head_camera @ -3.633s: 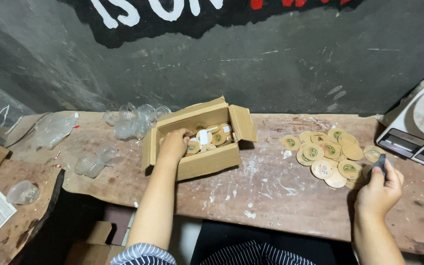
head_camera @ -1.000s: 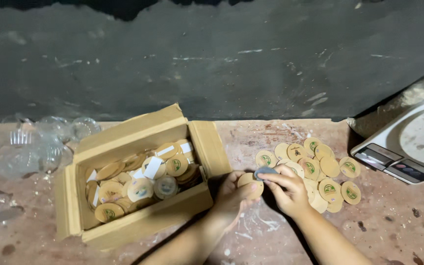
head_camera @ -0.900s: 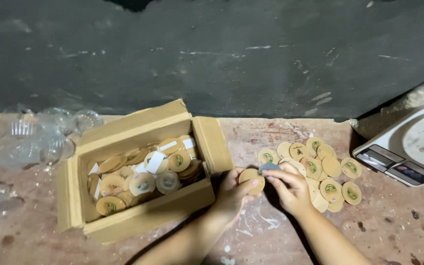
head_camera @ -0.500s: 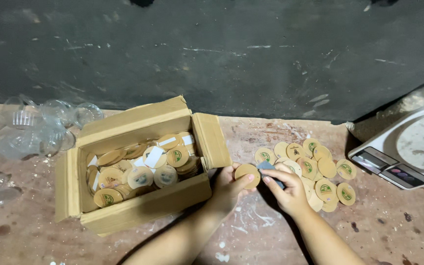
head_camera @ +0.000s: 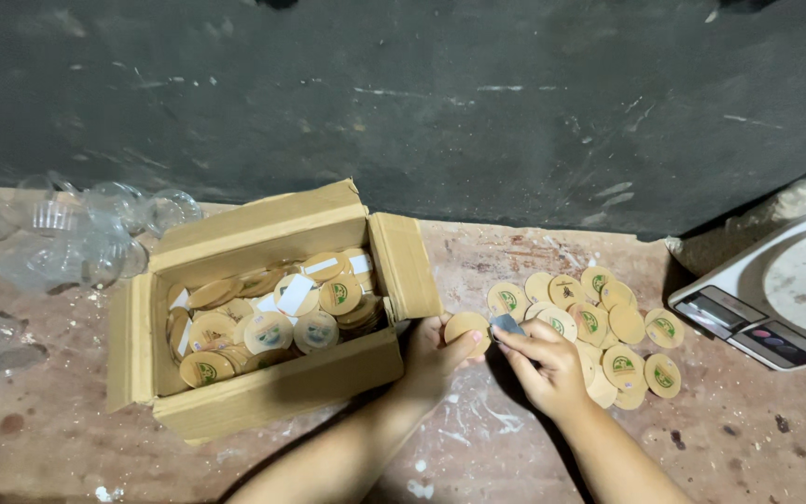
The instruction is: The person repeatedly picks up small round wooden coasters from a cardboard box and rubs their edges with a grey sanding block. After sanding, the person places the coasters onto a pile on the table to the right. The process is repeated for multiple coasters throughout the clip.
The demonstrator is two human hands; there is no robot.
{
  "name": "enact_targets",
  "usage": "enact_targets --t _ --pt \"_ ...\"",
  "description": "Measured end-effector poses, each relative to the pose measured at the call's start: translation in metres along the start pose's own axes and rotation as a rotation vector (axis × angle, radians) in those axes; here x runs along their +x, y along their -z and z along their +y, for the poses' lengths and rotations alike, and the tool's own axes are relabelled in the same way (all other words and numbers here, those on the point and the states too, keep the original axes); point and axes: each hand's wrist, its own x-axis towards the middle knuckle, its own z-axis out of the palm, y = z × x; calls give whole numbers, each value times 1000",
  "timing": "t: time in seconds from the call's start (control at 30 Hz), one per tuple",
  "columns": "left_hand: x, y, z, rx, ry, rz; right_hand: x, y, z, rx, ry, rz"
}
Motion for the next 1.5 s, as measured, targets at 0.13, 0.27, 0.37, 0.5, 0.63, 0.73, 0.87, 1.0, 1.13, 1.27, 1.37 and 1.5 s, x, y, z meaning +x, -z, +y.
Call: enact_targets --t 0.13,0.27,0.37,0.5,0.63,0.73,0.87,1.0,1.13,1.27,1.37,1.5 --pt "0 4 -12 -10 9 -14 2 1 -4 -14 -30 -11" --pt "-2 1 -5 61 -38 -29 5 4 -7 -45 -12 -29" --pt "-4 0 -3 93 -56 1 1 5 -4 -80 29 -47" --pt "-3 0 -2 -41 1 16 -2 5 -4 -83 39 -65" --pt "-4 -2 3 -1 57 42 -2 3 -2 -63 43 -41" --pt "-5 0 1 -37 31 16 -5 4 -1 -54 52 -47" --pt "-10 -2 6 88 15 -64 -2 7 -3 -65 35 -30" --pt "-23 -4 22 314 33 -253 2 8 -6 -38 13 -74" --pt "-24 -5 17 380 -9 -264 -2 9 3 -29 -108 -121" --pt "-23 -6 30 381 -4 -270 -3 12 15 196 -334 15" --pt "-22 -7 25 93 100 -187 -2 3 13 563 -480 191" --pt "-14 -2 5 -143 138 -115 6 -1 -1 977 -630 320"
